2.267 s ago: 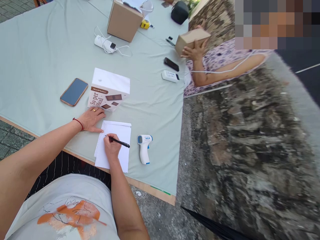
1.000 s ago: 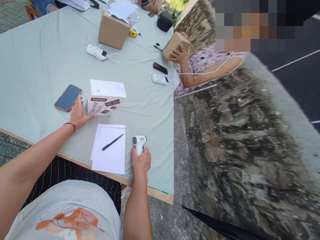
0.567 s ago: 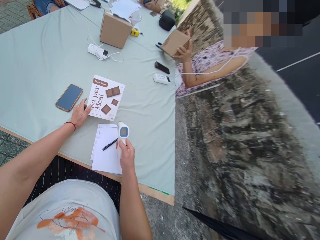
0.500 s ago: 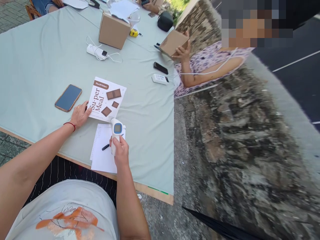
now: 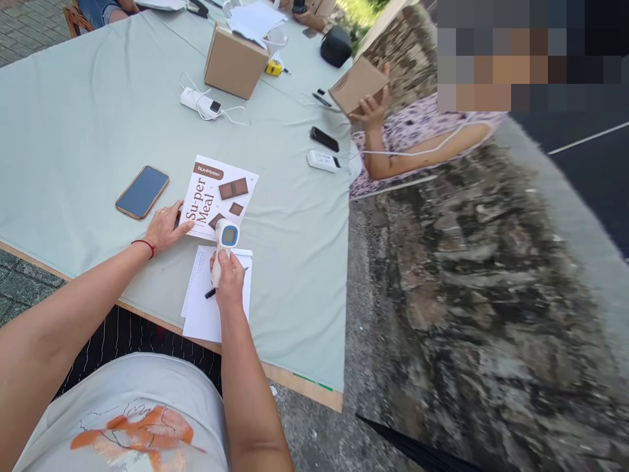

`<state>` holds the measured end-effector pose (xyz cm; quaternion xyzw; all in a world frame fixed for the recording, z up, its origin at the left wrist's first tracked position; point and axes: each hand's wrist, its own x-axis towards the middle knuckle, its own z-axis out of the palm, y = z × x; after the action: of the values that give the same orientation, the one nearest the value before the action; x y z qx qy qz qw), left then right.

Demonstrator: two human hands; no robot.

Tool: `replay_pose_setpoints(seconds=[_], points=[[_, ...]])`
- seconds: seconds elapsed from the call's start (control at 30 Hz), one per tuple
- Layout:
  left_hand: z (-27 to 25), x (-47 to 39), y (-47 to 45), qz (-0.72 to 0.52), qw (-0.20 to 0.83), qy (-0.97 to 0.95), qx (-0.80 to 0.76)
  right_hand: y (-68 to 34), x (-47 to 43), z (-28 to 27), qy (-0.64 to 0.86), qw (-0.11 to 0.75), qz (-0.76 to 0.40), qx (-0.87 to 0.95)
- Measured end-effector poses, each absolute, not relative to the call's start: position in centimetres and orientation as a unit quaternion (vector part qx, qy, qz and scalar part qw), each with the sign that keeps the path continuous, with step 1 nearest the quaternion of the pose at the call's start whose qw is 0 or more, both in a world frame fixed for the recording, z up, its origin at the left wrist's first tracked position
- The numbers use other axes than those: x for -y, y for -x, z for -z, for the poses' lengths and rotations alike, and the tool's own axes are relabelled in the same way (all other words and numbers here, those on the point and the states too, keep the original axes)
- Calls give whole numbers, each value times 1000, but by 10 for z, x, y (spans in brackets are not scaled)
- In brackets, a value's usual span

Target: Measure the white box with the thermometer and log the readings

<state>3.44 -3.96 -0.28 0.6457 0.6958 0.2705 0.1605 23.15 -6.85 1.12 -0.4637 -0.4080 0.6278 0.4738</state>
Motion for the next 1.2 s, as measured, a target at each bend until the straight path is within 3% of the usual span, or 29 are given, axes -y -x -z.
replay_pose_setpoints(seconds=[0.73, 1.2], points=[[1, 40, -32, -288, 168, -648, -685, -225, 75, -13, 451, 473, -640, 404], [27, 29, -24, -343, 128, -607, -706, -288, 121, -37, 525, 541, -507, 419]])
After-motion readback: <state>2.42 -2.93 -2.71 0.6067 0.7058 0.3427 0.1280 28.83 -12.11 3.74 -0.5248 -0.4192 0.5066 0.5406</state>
